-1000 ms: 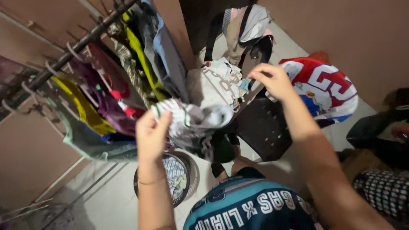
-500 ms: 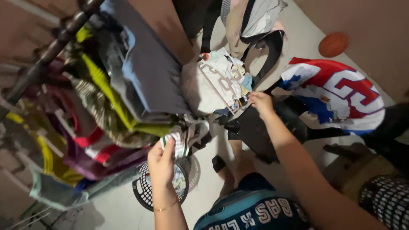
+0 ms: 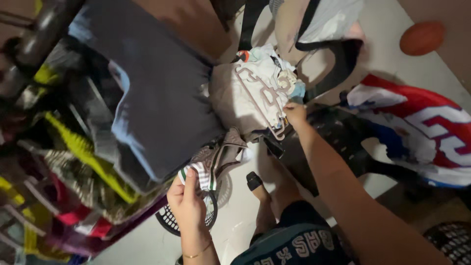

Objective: The person picks up various garments from a pile, places them on hangers, and hangs them on a clothes rack. The items include a white and red top, a purple top, a blue and yellow top, a light green top, a green jersey, and a blue and red jersey.

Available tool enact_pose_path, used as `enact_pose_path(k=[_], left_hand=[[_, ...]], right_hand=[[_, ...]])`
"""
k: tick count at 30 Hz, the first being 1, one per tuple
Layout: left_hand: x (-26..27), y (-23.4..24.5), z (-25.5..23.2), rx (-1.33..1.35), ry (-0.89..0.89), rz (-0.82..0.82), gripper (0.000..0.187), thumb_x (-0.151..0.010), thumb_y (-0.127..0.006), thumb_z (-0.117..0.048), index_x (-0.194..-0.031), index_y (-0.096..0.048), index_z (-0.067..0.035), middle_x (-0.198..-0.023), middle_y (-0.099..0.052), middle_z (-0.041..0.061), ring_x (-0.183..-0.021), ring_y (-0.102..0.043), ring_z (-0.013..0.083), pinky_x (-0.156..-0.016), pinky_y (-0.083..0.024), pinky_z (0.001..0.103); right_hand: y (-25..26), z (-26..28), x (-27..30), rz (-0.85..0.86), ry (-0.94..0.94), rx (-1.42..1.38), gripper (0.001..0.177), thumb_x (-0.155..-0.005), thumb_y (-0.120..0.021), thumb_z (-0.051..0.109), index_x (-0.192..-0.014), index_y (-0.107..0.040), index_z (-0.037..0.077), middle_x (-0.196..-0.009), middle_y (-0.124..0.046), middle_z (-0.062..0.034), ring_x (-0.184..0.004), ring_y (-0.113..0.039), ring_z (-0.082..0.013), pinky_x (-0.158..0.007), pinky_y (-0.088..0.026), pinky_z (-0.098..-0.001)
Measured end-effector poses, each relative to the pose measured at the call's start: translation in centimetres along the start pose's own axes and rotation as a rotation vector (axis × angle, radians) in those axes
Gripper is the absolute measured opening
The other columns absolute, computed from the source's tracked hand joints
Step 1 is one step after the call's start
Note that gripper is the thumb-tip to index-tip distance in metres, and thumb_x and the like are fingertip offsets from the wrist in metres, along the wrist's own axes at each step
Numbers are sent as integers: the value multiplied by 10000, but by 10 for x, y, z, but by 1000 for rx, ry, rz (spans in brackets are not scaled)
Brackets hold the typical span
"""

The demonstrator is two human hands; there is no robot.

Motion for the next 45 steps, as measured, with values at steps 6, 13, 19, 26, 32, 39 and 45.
enact_pose_path(k=[6,13,19,26,32,39,45], left_hand=[[-17,-10,9,-33,-27,-36,214,-1066,-633,-122,-1077,-713,76,-948,-705,39,-806,-581,67,-742,-447,209],[-29,-15,28,-60,60,-94,225,-1024,-615,-133,-1055,-709,69,-939,-732,61,-799,-627,86,-736,-478,219],[-27,-22,35,27,78,-44,229,-1054,-623,-127,-1095,-685,89,-947,-722,72,-799,-626,100,-728,-478,233],[-15,-24,28,-129,35,-9,229,-1023,-619,-148,-1076,-717,52,-980,-732,39,-853,-634,78,-781,-502,225],[15,-23,10,-184,-69,77,200,-1081,-642,-120,-1122,-719,60,-1081,-682,50,-928,-598,88,-815,-476,244],[60,-13,-24,-17,-42,170,306,-987,-613,-97,-1274,-635,8,-1157,-712,41,-1000,-646,93,-875,-507,236],[113,-1,-66,-182,-194,350,288,-1011,-637,-86,-1263,-672,49,-1145,-720,36,-990,-631,83,-876,-505,237]], right_hand=[[-23,-10,-8,11,20,171,108,-796,-811,221,-854,-794,131,-841,-763,-102,-777,-739,-271,-724,-575,-378],[-57,-33,-10,47,-126,365,213,-785,-842,274,-831,-721,104,-856,-744,-122,-859,-714,-330,-810,-551,-437],[-48,-10,1,-155,85,334,196,-740,-825,173,-816,-665,90,-844,-741,-132,-890,-712,-334,-822,-556,-430],[-76,-35,28,181,-396,-693,357,-940,-638,-19,-1293,-668,28,-1008,-742,-105,-795,-669,-146,-690,-534,-254],[-14,-10,61,164,-216,-815,331,-954,-634,0,-1280,-687,-14,-1076,-726,-57,-896,-661,-114,-796,-520,-250],[113,43,98,170,-73,-646,245,-944,-734,118,-1167,-720,16,-1013,-713,-41,-872,-641,-125,-797,-503,-270],[222,161,177,223,463,-271,145,-913,-755,39,-1017,-714,-53,-999,-701,-61,-920,-633,-142,-848,-497,-269]])
Point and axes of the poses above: each hand's wrist, its own x-axis away from the middle knuckle, its own y-axis out of the back of the hand, z = x × y, the point moved 10 cm from there along -x, towards the middle knuckle
